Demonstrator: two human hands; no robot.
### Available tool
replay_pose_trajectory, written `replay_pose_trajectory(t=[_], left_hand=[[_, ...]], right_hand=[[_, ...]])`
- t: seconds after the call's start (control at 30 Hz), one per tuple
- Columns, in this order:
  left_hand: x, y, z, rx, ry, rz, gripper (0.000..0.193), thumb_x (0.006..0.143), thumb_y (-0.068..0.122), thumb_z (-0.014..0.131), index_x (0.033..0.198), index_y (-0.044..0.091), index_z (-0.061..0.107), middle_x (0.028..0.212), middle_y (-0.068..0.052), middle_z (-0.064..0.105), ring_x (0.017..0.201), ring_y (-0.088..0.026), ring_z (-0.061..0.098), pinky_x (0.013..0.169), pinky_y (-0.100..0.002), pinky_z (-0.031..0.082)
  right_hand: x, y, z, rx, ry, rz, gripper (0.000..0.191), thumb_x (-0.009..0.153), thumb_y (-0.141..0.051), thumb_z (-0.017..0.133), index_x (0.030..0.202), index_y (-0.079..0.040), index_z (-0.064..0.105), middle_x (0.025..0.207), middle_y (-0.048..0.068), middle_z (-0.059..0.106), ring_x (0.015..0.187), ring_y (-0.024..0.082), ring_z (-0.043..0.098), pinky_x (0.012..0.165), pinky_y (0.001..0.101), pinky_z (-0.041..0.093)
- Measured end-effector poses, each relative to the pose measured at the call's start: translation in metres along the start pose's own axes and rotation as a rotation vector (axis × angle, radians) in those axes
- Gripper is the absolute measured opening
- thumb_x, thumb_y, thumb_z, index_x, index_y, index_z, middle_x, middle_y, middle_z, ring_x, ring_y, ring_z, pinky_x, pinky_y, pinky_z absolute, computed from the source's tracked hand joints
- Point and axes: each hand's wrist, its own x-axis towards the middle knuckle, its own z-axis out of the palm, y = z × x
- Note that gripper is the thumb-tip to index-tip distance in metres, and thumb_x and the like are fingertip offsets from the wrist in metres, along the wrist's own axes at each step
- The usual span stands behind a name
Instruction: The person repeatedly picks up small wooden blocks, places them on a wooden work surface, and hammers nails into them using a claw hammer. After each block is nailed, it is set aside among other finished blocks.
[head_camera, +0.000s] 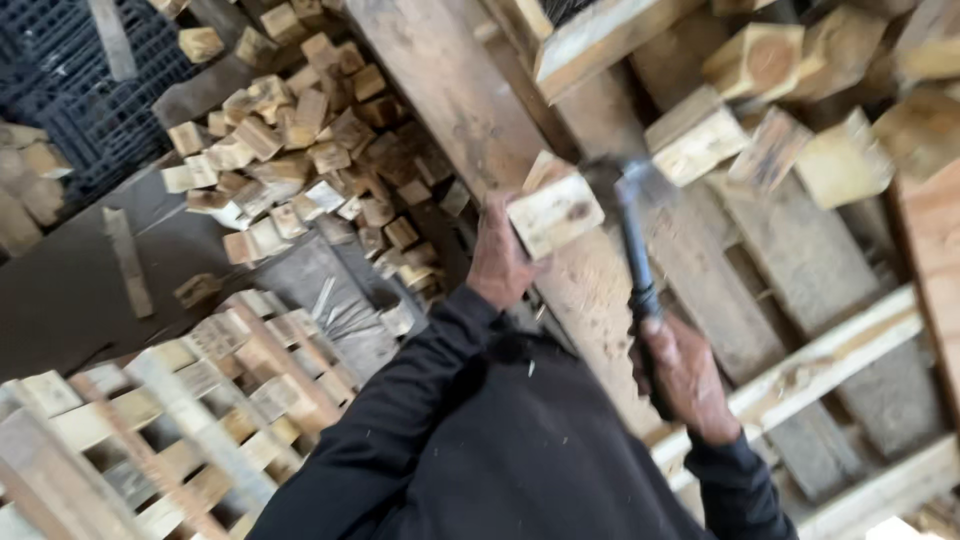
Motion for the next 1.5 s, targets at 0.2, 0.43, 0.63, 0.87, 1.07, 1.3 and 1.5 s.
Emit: replay_pose_trajectory(t=[0.2,0.43,0.63,0.87,1.07,1.3,1.5], left_hand=[[0.007,0.012,-0.003,-0.308,0.017,-0.127,0.091,0.073,0.024,0.093,0.140,0.003,0.035,0.128,-0.019,0.051,0.120,-0.028,0.058,0.104,-0.048,0.058],[0.016,0.040,0.004,-0.669,0.501,-0.237,0.106,0.074,0.032,0.089,0.150,0.005,0.020,0.136,-0.022,0.045,0.119,-0.032,0.060,0.096,-0.053,0.066],[-0.010,0.038,0.039,0.339,0.250,-0.002,0.104,0.074,0.032,0.097,0.145,0.004,0.026,0.137,-0.024,0.039,0.124,-0.033,0.052,0.102,-0.045,0.058],[0.008,0.013,-0.028,-0.079,-0.180,0.097,0.117,0.064,0.008,0.090,0.154,-0.001,0.015,0.137,-0.024,0.039,0.124,-0.035,0.048,0.097,-0.044,0.058],[0.086,-0.008,-0.063,0.910,-0.698,0.263,0.091,0.096,-0.023,0.059,0.159,0.034,0.029,0.136,-0.018,0.049,0.126,-0.027,0.051,0.107,-0.043,0.054],[0.122,-0.013,-0.046,0.655,-0.851,0.690,0.092,0.065,0.017,0.090,0.142,0.023,0.039,0.154,-0.012,0.046,0.153,-0.033,0.033,0.126,-0.059,0.017],[0.090,0.019,-0.054,-0.374,-0.428,-0.450,0.101,0.067,0.040,0.090,0.142,0.002,0.034,0.139,-0.025,0.056,0.131,-0.032,0.059,0.111,-0.046,0.053]], right_hand=[[-0.025,0.012,0.015,0.323,0.046,-0.134,0.055,0.101,-0.053,0.050,0.103,0.001,0.056,0.064,0.005,0.052,0.045,0.013,0.049,0.042,0.0294,0.047],[-0.035,0.099,-0.007,-0.024,0.119,0.167,0.048,0.097,-0.050,0.056,0.094,-0.002,0.061,0.063,0.005,0.056,0.047,0.014,0.052,0.045,0.0303,0.041],[-0.022,0.150,-0.029,-0.217,0.069,0.152,0.047,0.099,-0.048,0.060,0.086,-0.003,0.060,0.059,0.004,0.056,0.048,0.012,0.053,0.047,0.0303,0.043],[-0.010,0.165,-0.032,-0.049,-0.043,0.250,0.041,0.096,-0.046,0.059,0.093,-0.005,0.059,0.058,0.004,0.052,0.045,0.015,0.048,0.044,0.0320,0.039],[-0.001,0.176,-0.040,-0.085,-0.073,0.203,0.046,0.098,-0.048,0.058,0.090,-0.003,0.059,0.061,0.004,0.053,0.048,0.015,0.052,0.046,0.0317,0.044],[-0.006,0.184,-0.039,-0.145,-0.035,0.240,0.044,0.096,-0.049,0.058,0.092,-0.005,0.062,0.062,0.004,0.056,0.052,0.014,0.054,0.050,0.0317,0.045],[-0.009,0.192,-0.025,-0.182,0.008,0.187,0.049,0.095,-0.055,0.057,0.099,-0.007,0.065,0.070,0.004,0.056,0.068,0.016,0.053,0.065,0.0325,0.046]])
